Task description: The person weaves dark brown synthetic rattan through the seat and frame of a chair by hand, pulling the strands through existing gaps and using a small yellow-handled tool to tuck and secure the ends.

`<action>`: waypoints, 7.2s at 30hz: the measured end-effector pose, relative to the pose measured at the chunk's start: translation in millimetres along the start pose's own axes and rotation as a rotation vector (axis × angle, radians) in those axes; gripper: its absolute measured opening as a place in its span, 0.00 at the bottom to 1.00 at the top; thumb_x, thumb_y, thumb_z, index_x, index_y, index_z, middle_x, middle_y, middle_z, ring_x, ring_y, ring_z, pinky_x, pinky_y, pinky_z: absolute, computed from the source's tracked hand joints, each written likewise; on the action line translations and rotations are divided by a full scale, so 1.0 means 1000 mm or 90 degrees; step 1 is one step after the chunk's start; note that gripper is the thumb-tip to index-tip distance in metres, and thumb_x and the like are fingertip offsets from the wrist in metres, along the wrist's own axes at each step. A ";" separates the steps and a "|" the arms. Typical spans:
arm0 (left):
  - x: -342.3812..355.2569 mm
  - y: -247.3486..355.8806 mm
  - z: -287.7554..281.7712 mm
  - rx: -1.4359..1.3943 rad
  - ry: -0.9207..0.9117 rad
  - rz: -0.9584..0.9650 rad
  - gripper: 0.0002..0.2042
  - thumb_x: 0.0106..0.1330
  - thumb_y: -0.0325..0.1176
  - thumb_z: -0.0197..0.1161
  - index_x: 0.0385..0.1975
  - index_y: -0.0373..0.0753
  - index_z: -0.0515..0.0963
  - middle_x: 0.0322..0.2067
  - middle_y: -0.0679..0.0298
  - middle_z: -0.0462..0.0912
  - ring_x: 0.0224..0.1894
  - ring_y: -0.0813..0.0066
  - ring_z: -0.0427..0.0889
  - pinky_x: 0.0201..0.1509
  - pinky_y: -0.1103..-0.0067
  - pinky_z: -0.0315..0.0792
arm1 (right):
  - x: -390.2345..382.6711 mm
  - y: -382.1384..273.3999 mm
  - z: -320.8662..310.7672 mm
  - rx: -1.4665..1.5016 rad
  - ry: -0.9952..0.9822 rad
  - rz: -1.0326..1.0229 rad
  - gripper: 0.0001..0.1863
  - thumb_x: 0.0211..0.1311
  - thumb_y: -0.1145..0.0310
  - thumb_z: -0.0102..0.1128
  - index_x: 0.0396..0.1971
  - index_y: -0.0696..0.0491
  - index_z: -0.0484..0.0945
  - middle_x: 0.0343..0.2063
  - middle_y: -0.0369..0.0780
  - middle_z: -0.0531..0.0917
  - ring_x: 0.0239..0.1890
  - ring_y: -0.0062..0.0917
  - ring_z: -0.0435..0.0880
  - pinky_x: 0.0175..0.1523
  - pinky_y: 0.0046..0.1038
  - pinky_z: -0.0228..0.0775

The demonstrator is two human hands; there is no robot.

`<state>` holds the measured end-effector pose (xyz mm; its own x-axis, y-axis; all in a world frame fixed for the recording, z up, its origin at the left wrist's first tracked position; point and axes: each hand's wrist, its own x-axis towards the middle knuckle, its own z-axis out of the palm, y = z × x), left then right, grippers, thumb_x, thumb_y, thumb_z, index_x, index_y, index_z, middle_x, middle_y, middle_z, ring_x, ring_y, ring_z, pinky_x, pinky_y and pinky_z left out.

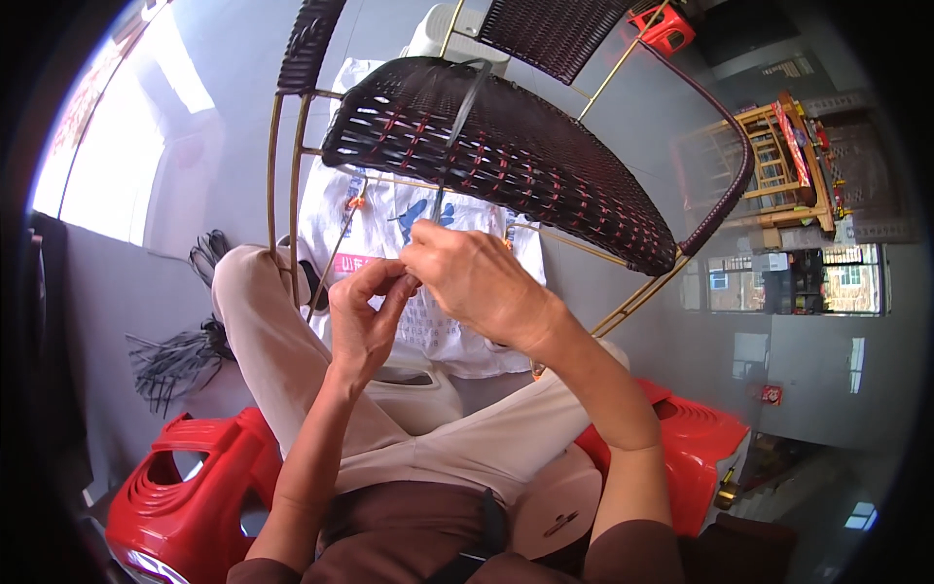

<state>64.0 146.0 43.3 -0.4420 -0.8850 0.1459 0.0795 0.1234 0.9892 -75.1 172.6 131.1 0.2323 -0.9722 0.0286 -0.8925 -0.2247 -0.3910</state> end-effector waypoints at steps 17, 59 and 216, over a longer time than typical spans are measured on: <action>0.004 -0.004 0.003 -0.264 -0.088 -0.157 0.05 0.53 0.20 0.63 0.30 0.30 0.78 0.26 0.63 0.82 0.28 0.83 0.79 0.32 0.86 0.73 | 0.001 0.003 -0.030 0.077 -0.058 0.014 0.04 0.46 0.81 0.60 0.25 0.61 0.77 0.21 0.41 0.76 0.22 0.28 0.76 0.28 0.24 0.67; 0.043 -0.014 0.053 -0.673 0.134 -0.120 0.13 0.60 0.26 0.60 0.43 0.31 0.73 0.39 0.57 0.79 0.42 0.72 0.80 0.48 0.78 0.75 | 0.020 0.007 -0.014 -0.222 0.292 0.086 0.03 0.47 0.77 0.61 0.23 0.54 0.77 0.19 0.37 0.76 0.14 0.28 0.74 0.19 0.26 0.64; 0.190 0.065 -0.018 0.371 -0.295 0.282 0.07 0.51 0.27 0.67 0.29 0.34 0.80 0.26 0.60 0.80 0.29 0.72 0.81 0.35 0.79 0.74 | -0.025 -0.003 -0.051 0.193 0.520 0.092 0.11 0.52 0.74 0.65 0.36 0.59 0.76 0.28 0.37 0.81 0.21 0.13 0.77 0.23 0.13 0.71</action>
<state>0.7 -22.1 135.5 -0.8081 -0.4448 0.3862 -0.0846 0.7365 0.6712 -97.9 194.4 178.2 -0.3266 -0.7588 0.5636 -0.7244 -0.1821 -0.6649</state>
